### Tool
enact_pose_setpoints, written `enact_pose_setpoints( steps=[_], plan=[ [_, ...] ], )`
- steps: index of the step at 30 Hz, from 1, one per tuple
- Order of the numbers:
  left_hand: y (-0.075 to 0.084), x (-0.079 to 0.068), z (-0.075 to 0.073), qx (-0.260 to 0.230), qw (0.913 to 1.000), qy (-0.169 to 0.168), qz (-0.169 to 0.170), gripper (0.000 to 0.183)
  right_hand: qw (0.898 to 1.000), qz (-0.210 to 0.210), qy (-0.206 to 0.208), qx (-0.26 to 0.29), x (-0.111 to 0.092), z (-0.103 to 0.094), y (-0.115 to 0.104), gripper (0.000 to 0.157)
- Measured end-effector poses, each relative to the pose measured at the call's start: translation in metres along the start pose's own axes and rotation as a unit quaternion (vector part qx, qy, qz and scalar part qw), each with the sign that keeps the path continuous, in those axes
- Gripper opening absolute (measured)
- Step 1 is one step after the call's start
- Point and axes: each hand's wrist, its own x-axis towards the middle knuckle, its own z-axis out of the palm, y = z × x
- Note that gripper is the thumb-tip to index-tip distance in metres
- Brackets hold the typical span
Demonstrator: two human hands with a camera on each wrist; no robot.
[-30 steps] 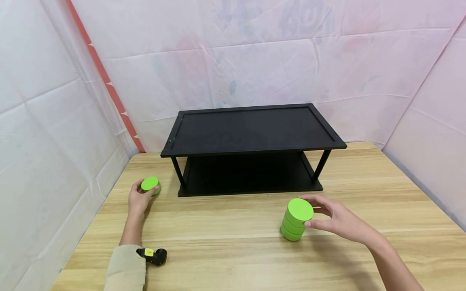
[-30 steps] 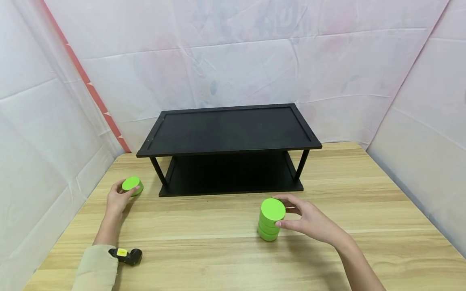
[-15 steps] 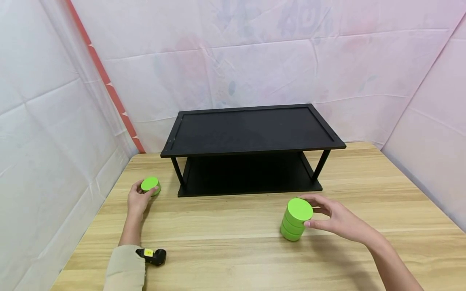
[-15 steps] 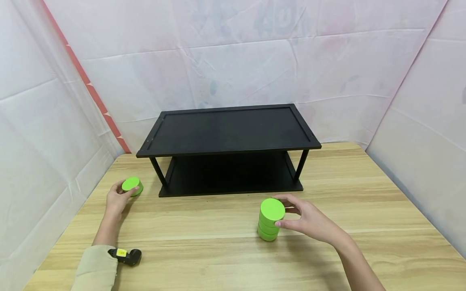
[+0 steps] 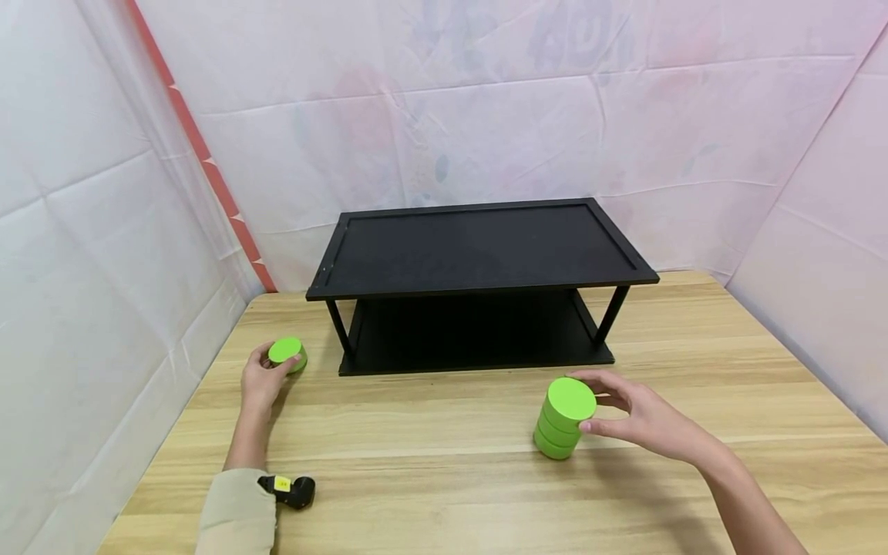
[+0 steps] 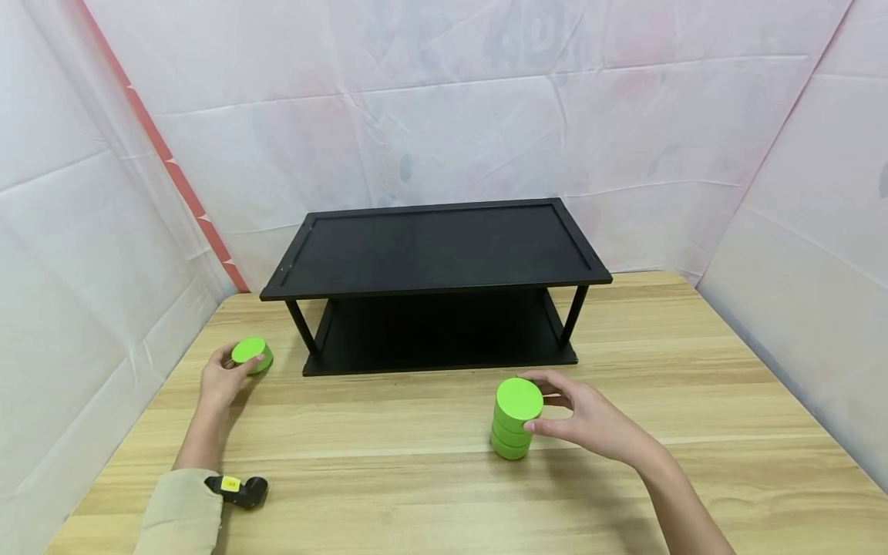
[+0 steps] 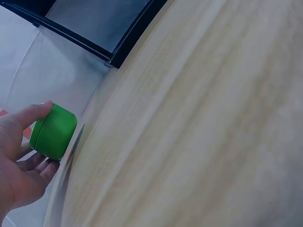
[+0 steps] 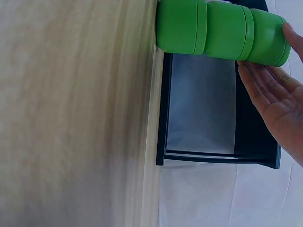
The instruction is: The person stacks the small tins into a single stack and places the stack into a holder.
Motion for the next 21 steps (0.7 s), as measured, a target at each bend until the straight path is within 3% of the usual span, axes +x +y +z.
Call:
enact_pose_setpoints(
  steps=[8, 21],
  plan=[
    [0.007, -0.002, -0.001, -0.007, 0.9999, 0.003, 0.01, 0.068, 1.0, -0.002, 0.001, 0.003, 0.0, 0.0, 0.0, 0.052],
    [0.017, -0.008, -0.004, 0.006, 0.9994, -0.029, 0.019, 0.07, 1.0, 0.002, -0.001, 0.007, -0.001, 0.0, -0.001, 0.052]
  ],
)
